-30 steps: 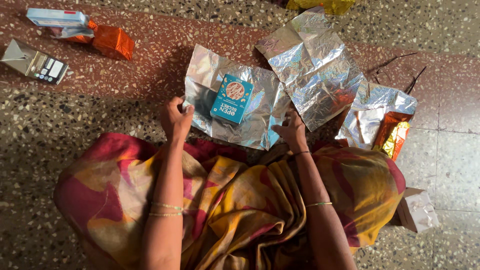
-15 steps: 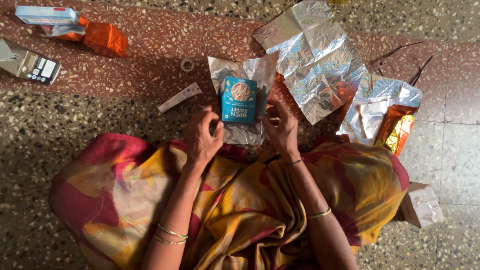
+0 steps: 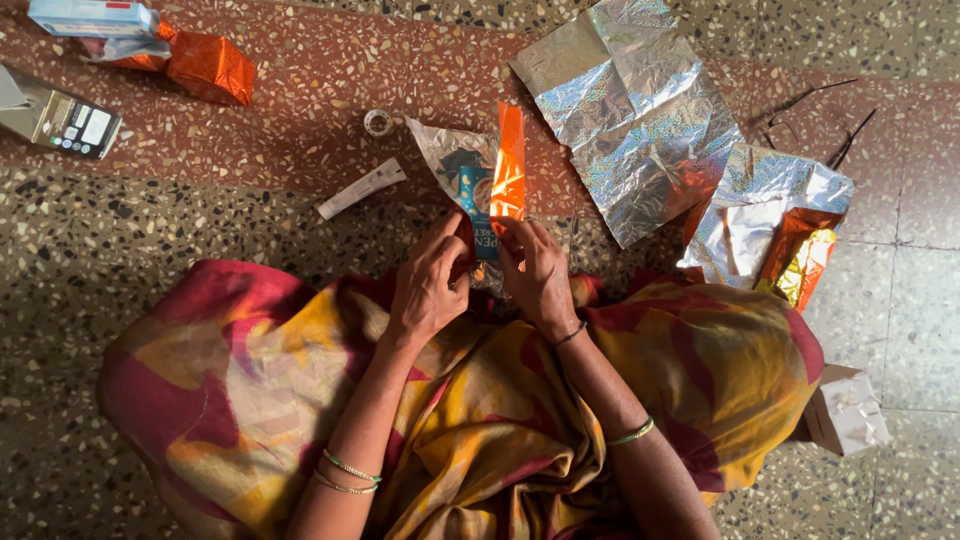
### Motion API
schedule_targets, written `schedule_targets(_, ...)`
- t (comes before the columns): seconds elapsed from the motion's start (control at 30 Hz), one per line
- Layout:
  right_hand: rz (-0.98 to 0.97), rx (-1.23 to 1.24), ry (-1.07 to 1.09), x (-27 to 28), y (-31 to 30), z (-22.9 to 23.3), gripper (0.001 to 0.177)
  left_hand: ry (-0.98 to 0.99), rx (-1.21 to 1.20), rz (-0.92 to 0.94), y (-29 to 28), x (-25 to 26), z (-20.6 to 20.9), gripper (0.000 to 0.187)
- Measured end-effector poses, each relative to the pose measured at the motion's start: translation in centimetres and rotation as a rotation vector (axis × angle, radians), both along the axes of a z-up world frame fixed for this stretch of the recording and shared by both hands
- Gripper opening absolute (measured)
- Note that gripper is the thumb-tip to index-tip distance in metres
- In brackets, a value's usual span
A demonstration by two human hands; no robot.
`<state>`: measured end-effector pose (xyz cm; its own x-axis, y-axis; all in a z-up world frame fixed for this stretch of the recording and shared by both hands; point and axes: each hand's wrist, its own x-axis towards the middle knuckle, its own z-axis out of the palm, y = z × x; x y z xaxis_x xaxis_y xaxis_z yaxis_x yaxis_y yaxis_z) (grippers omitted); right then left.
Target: The person wraps a small blue box with orange metallic paper, folds the edges, and secures the package with clear tape. They then cut a piece of decorative tape and apply it to the wrapped box.
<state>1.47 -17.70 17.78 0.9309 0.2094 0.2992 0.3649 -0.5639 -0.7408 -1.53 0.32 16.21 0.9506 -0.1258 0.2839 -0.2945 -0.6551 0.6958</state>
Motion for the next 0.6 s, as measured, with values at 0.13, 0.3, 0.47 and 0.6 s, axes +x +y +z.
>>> schedule_targets(0.13,0.014,0.007,0.015,-0.3,0.2,-0.3,0.035,-0.047,0.014,-0.026,0.0,0.0,0.2,0.028)
schedule_targets(0.3,0.037,-0.056,-0.017,-0.9,0.5,-0.2,0.035,-0.084,0.024,-0.049,-0.2,0.1,0.2,0.027)
schedule_targets(0.47,0.071,-0.129,-0.054,-2.1,1.0,0.2,0.039,-0.068,0.026,-0.081,-0.3,0.0,-0.4,0.035)
schedule_targets(0.6,0.055,-0.152,-0.037,-2.4,1.0,0.1,0.04,-0.019,-0.044,-0.074,-0.5,-0.1,-0.8,0.039)
